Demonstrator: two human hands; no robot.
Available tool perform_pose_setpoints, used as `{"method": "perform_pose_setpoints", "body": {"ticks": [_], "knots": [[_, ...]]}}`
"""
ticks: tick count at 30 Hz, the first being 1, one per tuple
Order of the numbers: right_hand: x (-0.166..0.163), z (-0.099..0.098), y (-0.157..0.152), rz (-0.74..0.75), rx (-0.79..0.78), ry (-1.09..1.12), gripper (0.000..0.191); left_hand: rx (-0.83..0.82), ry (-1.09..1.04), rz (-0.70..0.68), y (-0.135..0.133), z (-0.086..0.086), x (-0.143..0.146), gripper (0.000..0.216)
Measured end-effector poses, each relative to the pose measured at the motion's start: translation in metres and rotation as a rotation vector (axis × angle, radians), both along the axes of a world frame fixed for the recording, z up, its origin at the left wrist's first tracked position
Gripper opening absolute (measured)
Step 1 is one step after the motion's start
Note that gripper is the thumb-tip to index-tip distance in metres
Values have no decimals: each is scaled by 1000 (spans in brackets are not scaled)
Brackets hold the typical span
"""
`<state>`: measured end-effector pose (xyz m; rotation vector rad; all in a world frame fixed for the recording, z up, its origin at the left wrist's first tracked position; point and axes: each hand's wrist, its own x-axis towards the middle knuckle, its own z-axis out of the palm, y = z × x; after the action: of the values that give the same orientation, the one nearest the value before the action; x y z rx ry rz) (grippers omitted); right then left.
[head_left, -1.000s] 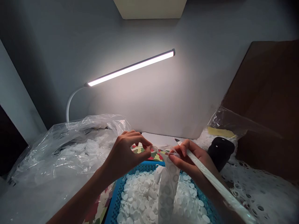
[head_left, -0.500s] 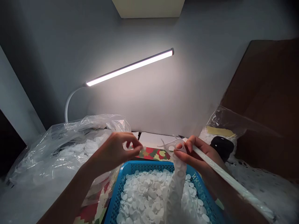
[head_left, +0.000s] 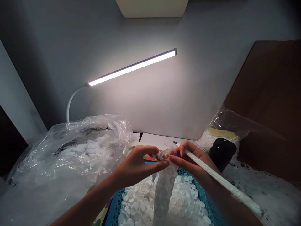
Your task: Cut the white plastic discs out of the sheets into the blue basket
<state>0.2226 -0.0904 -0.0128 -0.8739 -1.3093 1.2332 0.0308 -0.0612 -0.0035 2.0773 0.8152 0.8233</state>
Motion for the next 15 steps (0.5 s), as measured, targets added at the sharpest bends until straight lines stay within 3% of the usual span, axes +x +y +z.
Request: {"method": "perform_pose_setpoints", "body": {"ticks": [3, 6, 8, 12, 15], "knots": [[2, 3, -4, -175, 138, -169, 29, -41, -78, 27, 2, -2, 0, 22], [3, 7, -12, -372, 322, -328, 48, -112, -173, 34, 7, -2, -2, 17], [3, 10, -18, -353, 357, -404, 49, -158, -211, 35, 10, -2, -4, 16], [0, 15, -26, -149, 282, -560, 46, -172, -243, 38, 11, -2, -6, 15], [-3, 13, -25, -101, 334, -572, 43, -164, -235, 25, 10, -1, -6, 14]]}}
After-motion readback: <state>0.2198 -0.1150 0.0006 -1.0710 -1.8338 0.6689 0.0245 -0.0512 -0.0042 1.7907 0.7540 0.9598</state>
